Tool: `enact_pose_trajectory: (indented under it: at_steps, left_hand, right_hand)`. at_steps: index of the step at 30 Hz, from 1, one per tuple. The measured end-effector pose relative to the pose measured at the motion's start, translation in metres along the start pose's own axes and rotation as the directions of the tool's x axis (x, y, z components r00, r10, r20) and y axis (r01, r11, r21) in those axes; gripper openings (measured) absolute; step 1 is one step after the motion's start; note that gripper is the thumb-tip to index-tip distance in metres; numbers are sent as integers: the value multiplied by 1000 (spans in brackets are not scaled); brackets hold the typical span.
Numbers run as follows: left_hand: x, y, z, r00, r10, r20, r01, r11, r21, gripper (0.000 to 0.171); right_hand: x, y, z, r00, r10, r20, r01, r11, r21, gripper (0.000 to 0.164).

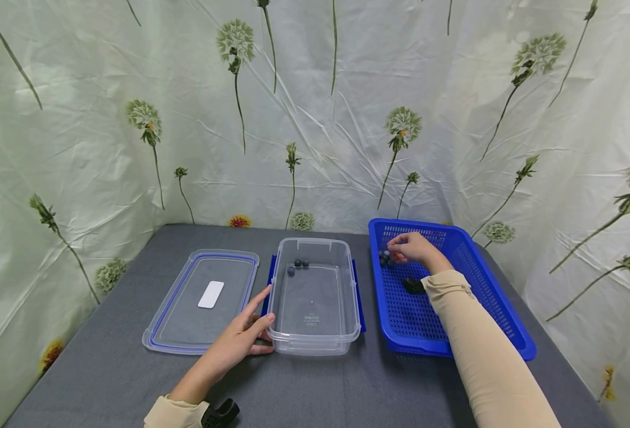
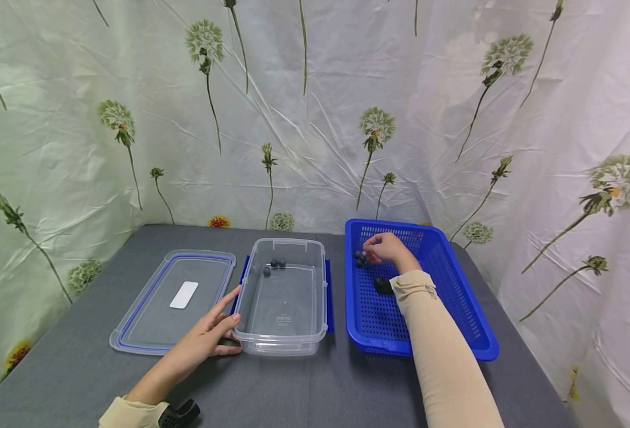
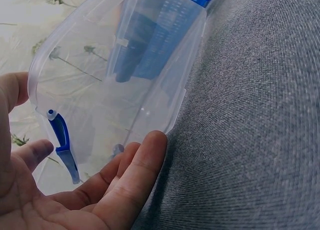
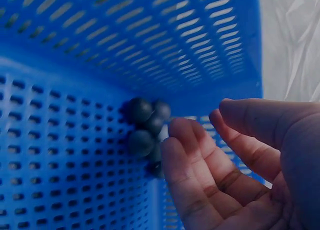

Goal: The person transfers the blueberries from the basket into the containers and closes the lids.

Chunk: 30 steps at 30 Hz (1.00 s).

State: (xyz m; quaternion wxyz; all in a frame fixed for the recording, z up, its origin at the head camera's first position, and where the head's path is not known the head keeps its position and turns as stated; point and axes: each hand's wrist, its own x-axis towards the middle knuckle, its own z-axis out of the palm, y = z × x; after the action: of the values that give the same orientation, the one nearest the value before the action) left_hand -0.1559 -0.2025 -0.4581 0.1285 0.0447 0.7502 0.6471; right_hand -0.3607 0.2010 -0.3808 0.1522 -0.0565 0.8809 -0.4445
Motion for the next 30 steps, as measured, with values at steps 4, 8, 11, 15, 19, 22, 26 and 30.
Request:
enact_pose_trajectory:
  at_steps: [4, 8, 11, 15, 19, 22, 26, 30]
  left_hand:
    - [0, 0, -1, 1000, 4, 4, -4, 1000, -15, 69]
    - [0, -1, -1, 1000, 0, 5, 0, 1000, -11, 69]
    - [0, 0, -1, 1000, -2, 8, 2, 1000, -7, 69]
    - [1, 0, -1, 1000, 1, 10, -1, 1000, -2, 68]
    - [1, 1, -1, 1000, 3, 12, -3, 1000, 1, 68]
    - [1, 1, -1, 1000, 5, 17, -5, 1000, 3, 68]
    - [1, 1, -1, 1000, 6, 20, -6, 1000, 5, 69]
    - [1, 1, -1, 1000, 4, 14, -4, 1000, 7, 69]
  right_hand:
    - [0, 10, 1, 999, 33, 40, -35, 998, 53, 30]
    - [-1, 17, 2, 994, 55, 95, -60, 997, 52, 30]
    - [-2, 18, 3, 990, 73, 121, -77, 997, 25, 32]
    - [-3, 19, 4, 987, 93, 130, -96, 995, 18, 32]
    - [-1, 22, 6, 986, 102, 133, -109, 993, 43, 31]
    - [0, 22, 7, 986, 104, 131, -111, 993, 47, 31]
    - [1, 23, 7, 987, 99, 128, -104, 994, 30, 31]
    - [2, 22, 7, 986, 104, 131, -109, 993, 34, 32]
